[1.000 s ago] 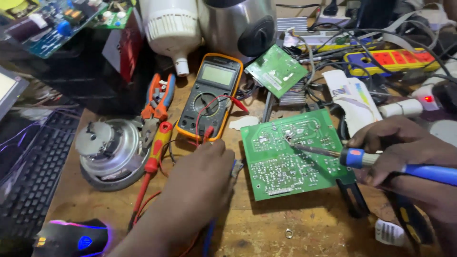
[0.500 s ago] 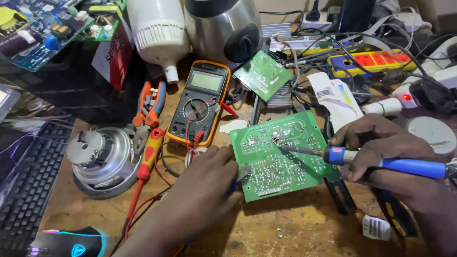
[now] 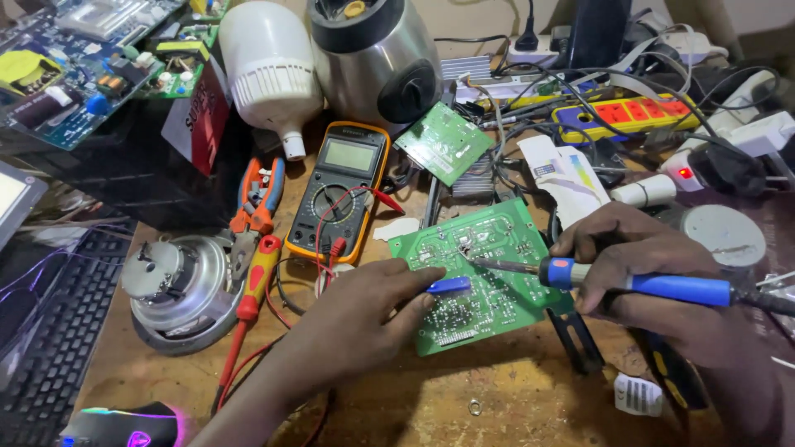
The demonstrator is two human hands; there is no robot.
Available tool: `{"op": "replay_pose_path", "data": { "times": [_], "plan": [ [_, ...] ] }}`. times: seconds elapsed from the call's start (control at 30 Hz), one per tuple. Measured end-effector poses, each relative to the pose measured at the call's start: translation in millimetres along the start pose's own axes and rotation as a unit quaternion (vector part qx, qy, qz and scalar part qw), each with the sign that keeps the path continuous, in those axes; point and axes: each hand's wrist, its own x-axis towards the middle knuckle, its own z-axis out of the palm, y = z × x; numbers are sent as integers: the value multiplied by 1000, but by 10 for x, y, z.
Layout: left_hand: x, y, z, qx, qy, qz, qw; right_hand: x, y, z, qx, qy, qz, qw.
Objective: Soldering and desoldering components on a printed circuit board at a repair bench, including a brief interaction with a mixing console.
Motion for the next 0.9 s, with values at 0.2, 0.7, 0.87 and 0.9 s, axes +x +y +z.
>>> {"op": "replay_pose_path", "data": {
  "times": [0.2,0.7,0.87,0.9],
  "plan": [
    [196,-9,-4,-42,60,67,995,3,-29,21,33,14,27,999],
    [486,-167,48,80,227,115,964,-101,325,-79,66,172,-8,983],
    [464,-274,40,105,215,90,967,-116,254,-67,72,158,12,985],
    [481,-316,-15,203,262,96,939,-94,280,-73,72,152,-5,986]
  ]
}}
